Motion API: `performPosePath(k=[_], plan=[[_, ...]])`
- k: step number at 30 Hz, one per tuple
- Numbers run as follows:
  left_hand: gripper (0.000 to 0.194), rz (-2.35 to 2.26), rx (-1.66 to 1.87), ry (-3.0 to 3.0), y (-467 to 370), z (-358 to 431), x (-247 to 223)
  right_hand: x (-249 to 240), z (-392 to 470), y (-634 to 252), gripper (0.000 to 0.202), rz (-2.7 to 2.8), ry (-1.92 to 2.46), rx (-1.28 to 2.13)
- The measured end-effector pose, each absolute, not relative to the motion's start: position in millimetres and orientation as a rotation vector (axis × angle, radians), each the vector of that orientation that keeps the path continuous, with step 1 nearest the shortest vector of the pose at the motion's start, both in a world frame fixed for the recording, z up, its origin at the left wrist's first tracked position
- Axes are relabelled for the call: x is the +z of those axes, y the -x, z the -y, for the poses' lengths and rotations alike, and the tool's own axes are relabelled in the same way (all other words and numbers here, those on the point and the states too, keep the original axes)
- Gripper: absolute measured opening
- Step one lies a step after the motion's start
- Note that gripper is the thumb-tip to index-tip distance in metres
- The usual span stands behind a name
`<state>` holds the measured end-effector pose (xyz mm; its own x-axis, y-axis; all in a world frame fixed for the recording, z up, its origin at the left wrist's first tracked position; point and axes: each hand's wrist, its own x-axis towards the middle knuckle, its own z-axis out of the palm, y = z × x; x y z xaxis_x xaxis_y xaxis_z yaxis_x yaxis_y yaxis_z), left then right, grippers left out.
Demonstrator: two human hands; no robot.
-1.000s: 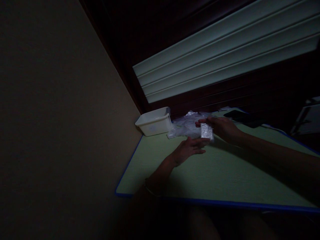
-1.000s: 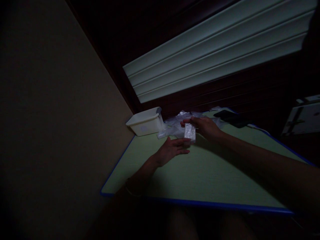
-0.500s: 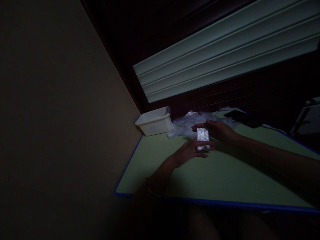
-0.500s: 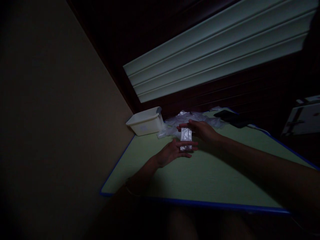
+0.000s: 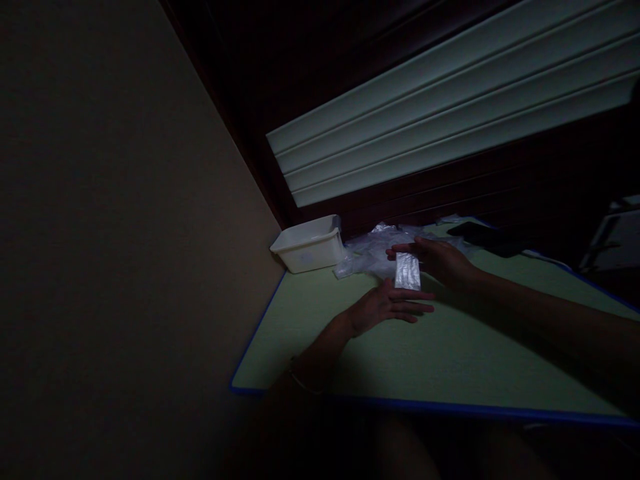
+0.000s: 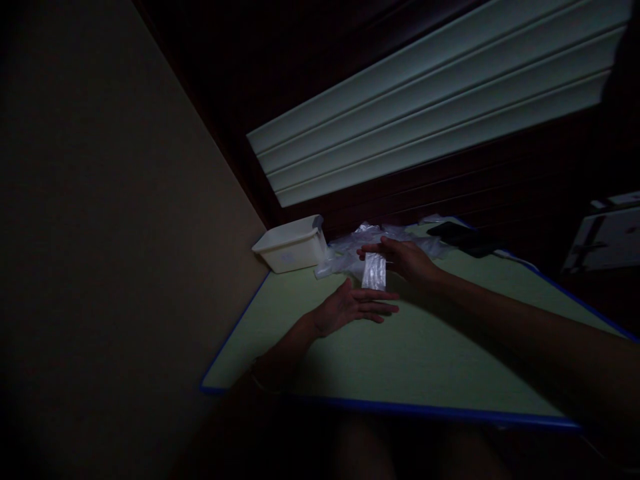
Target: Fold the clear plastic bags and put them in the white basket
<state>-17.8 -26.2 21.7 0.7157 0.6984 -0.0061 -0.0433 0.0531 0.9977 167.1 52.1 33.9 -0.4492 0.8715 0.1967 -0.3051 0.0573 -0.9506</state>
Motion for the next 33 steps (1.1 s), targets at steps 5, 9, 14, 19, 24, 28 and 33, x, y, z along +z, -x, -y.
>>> performPosePath(k=[5,9,14,19,24,28,33], plan=[[0.090,-0.649,0.519,-1.450,19,29,25,38,-55,-169,0.034,1.307,0.598,1.542],[0.078,-0.811,0.795,-1.430,25,22,21,37,-56,-169,0.035,1.289,0.591,1.568],[0.050,-1.079,1.254,-1.345,29,11,16,35,-50,-165,0.037,1.361,0.549,1.611],[0.048,-1.033,1.152,-1.362,22,11,13,34,-39,-161,0.040,1.538,0.530,1.561],[0.042,-1.130,1.081,-1.458,20,12,8,32,-36,-161,0.038,1.690,0.526,1.480],[0.040,-1.192,1.128,-1.470,20,11,8,35,-32,-162,0.038,1.721,0.543,1.398],[0.040,-1.205,1.236,-1.436,19,10,9,39,-23,-159,0.070,1.587,0.562,1.457]])
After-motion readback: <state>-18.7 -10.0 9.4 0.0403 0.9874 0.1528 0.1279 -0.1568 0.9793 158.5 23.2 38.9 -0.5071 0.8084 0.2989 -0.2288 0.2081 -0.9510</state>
